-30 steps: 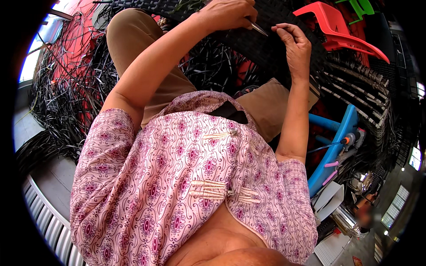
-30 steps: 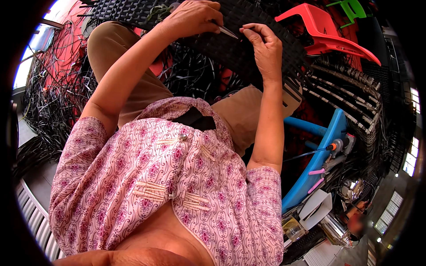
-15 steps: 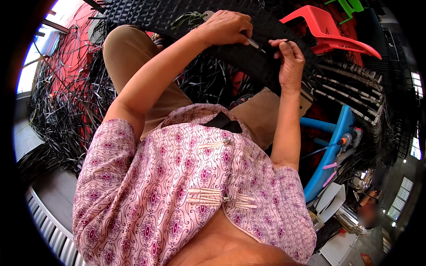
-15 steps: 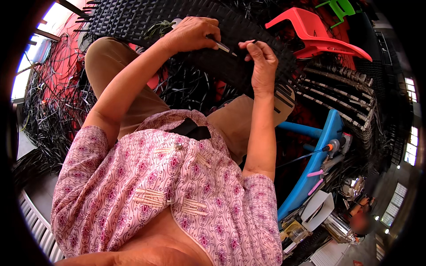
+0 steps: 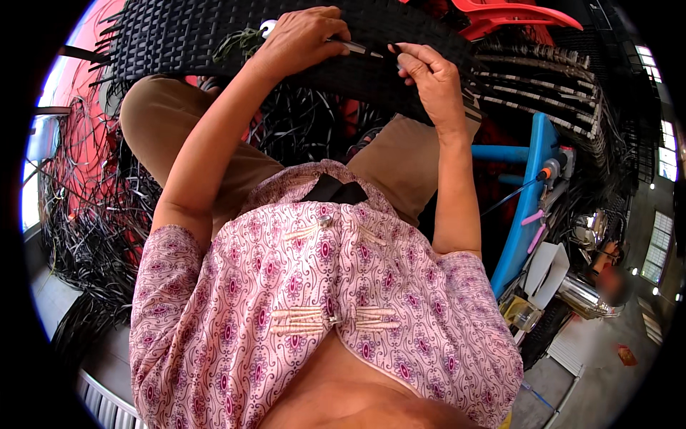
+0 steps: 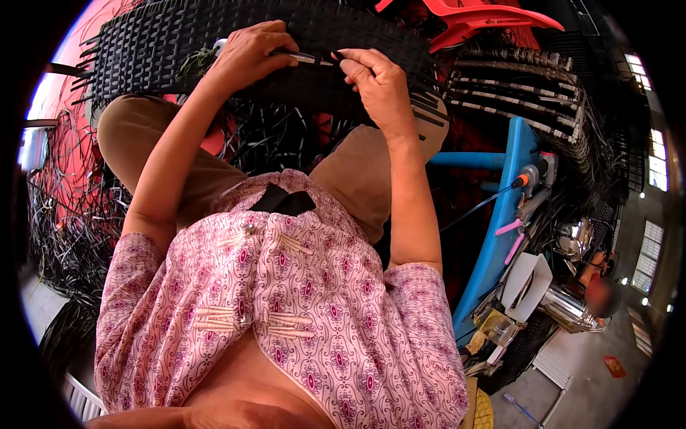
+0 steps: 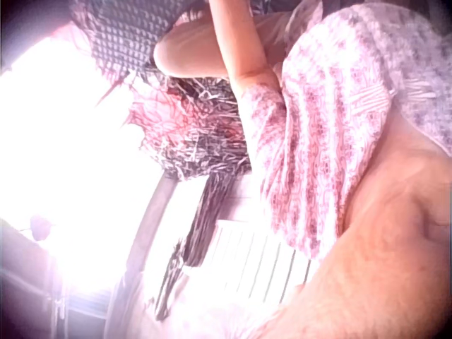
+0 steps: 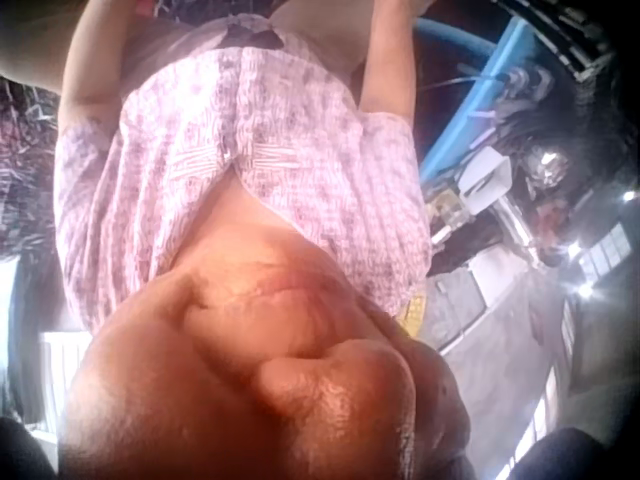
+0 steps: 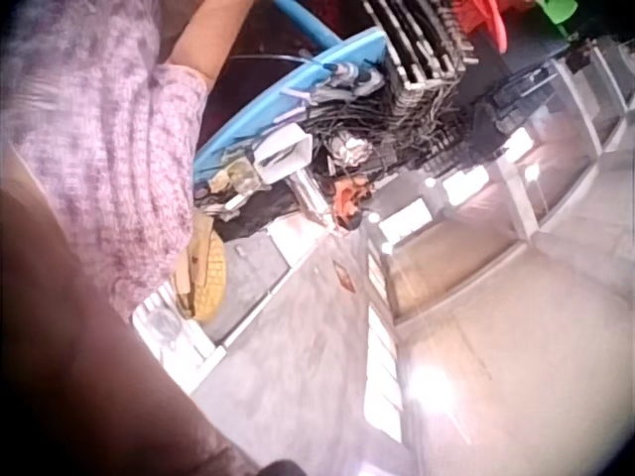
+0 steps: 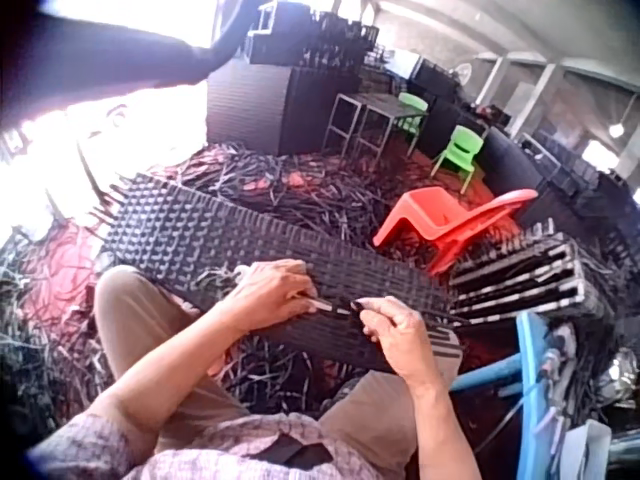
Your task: The person weaves black plastic strips into a mat by hand, interlacing strands and trimming excess with scissors. They adjust the mat on their lap and use pliers to pull and tighten the woven sections.
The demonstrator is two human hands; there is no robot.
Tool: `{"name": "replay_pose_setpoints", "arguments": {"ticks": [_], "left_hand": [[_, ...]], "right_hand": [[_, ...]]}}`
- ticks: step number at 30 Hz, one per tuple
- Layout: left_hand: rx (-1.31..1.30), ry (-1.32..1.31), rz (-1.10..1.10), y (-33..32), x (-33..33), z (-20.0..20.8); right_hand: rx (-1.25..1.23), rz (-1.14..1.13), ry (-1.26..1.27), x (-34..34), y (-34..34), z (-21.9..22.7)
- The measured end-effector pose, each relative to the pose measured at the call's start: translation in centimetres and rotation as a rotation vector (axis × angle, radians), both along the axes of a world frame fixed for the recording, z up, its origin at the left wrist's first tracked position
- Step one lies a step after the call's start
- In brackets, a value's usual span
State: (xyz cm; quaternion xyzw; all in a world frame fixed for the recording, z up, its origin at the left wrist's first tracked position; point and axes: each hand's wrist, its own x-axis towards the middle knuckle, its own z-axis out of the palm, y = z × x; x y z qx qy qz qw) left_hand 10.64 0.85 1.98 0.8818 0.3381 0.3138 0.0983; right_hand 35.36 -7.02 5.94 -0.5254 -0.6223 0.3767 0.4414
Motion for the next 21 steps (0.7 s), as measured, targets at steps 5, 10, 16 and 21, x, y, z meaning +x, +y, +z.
{"name": "replay_pose_setpoints", "arguments": {"ticks": [5, 10, 16, 21], "left_hand": [[0.041, -0.031, 0.005, -0.2, 0.0, 0.0], [0.069, -0.046, -0.009, -0.2, -0.1, -0.1], [0.081, -0.04, 0.013, -0.4, 0.0, -0.1], [0.068, -0.034, 0.037, -0.6, -0.3, 0.2]], "right_hand": [[0.016, -0.133, -0.254, -1.0, 0.2, -0.5], [0.06, -0.188, -0.488, -2.5, 0.1, 0.2], [0.145, -0.183, -0.575, -3.3, 0.8, -0.6], [0.223, -0.137, -0.605, -3.7, 1.8, -1.6]]}}
